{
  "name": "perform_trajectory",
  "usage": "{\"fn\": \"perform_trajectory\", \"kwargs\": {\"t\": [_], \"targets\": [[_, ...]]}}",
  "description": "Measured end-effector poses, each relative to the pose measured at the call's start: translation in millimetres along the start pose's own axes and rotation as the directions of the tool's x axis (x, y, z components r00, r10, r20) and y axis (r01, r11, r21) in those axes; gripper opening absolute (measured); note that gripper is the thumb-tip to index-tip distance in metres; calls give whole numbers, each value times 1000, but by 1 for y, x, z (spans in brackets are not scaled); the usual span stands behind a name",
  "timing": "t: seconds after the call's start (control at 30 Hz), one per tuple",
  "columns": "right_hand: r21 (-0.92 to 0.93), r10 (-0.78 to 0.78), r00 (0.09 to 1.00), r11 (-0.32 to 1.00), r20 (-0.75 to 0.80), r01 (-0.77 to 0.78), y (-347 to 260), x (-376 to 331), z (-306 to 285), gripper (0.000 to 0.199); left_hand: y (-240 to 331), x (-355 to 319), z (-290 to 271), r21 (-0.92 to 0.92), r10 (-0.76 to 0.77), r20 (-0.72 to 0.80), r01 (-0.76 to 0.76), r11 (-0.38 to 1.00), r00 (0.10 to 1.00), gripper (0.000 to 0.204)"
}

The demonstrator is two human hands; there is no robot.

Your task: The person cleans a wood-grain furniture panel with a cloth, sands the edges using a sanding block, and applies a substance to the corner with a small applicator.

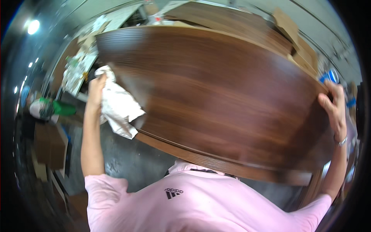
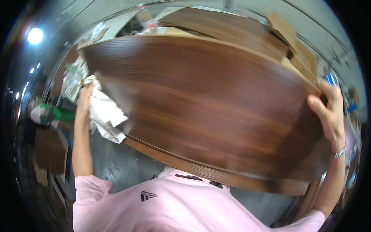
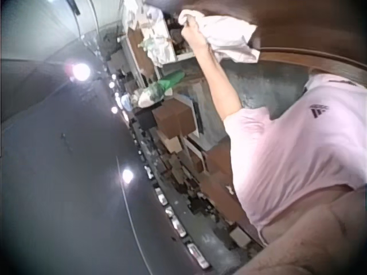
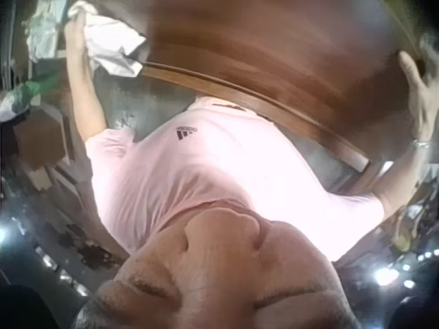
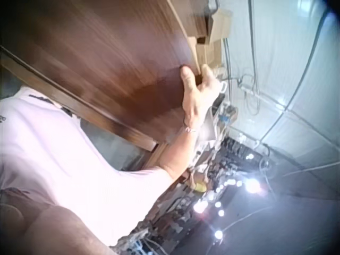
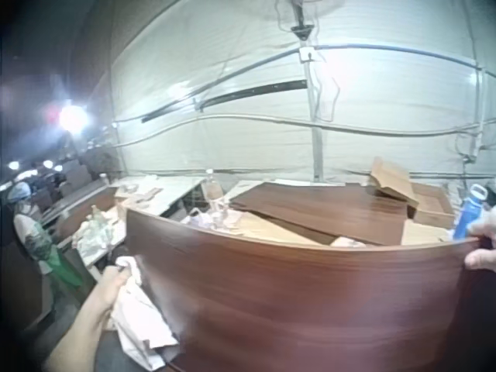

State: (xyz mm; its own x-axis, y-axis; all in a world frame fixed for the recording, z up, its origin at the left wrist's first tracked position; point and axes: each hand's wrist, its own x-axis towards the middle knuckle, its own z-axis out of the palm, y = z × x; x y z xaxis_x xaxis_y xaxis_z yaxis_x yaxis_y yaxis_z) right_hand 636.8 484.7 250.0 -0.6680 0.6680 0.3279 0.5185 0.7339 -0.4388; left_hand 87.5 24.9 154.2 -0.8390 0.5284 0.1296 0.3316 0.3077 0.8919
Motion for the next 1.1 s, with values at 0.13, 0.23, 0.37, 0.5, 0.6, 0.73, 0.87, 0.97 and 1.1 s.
{"fn": "perform_trajectory", "kwargs": {"t": [0.13, 0.23, 0.37, 0.5, 0.6, 0.73, 0.87, 0.97, 1.1], "targets": [[167, 118, 983, 976, 138, -140, 4, 0, 36, 51, 16, -18, 28, -70, -142, 29, 143, 987, 990, 33], [233, 98, 968, 960, 230, -152, 6, 20, 62, 39, -13, -6, 17, 34, -78, -14, 78, 996, 997, 37], [92, -41, 933, 996, 358, 9, 39, 56, 116, 35, -17, -8, 31, -69, -30, -139, 21, 997, 990, 34], [-198, 12, 927, 978, 375, 67, 43, 61, 162, 55, -14, -25, 10, -279, -30, -337, -69, 958, 941, 31], [-273, -43, 926, 949, 374, 154, 56, 57, 186, 57, -23, -42, -8, -287, -37, -387, -82, 954, 921, 30], [-319, -33, 951, 938, 308, 135, 40, 52, 177, 49, -20, -69, -13, -200, -67, -411, -18, 980, 909, 28], [-466, 148, 986, 880, 82, -94, 118, 26, 141, 38, -52, -73, -3, 109, -70, -232, 98, 989, 970, 33], [-563, 410, 909, 734, -79, -380, 190, -53, 91, 47, -46, -72, 22, 621, -197, -72, 199, 758, 978, 55], [-433, 735, 636, 507, -233, -745, 272, -178, 47, 50, -72, -61, 44, 760, -278, 23, 164, 629, 960, 63]]}}
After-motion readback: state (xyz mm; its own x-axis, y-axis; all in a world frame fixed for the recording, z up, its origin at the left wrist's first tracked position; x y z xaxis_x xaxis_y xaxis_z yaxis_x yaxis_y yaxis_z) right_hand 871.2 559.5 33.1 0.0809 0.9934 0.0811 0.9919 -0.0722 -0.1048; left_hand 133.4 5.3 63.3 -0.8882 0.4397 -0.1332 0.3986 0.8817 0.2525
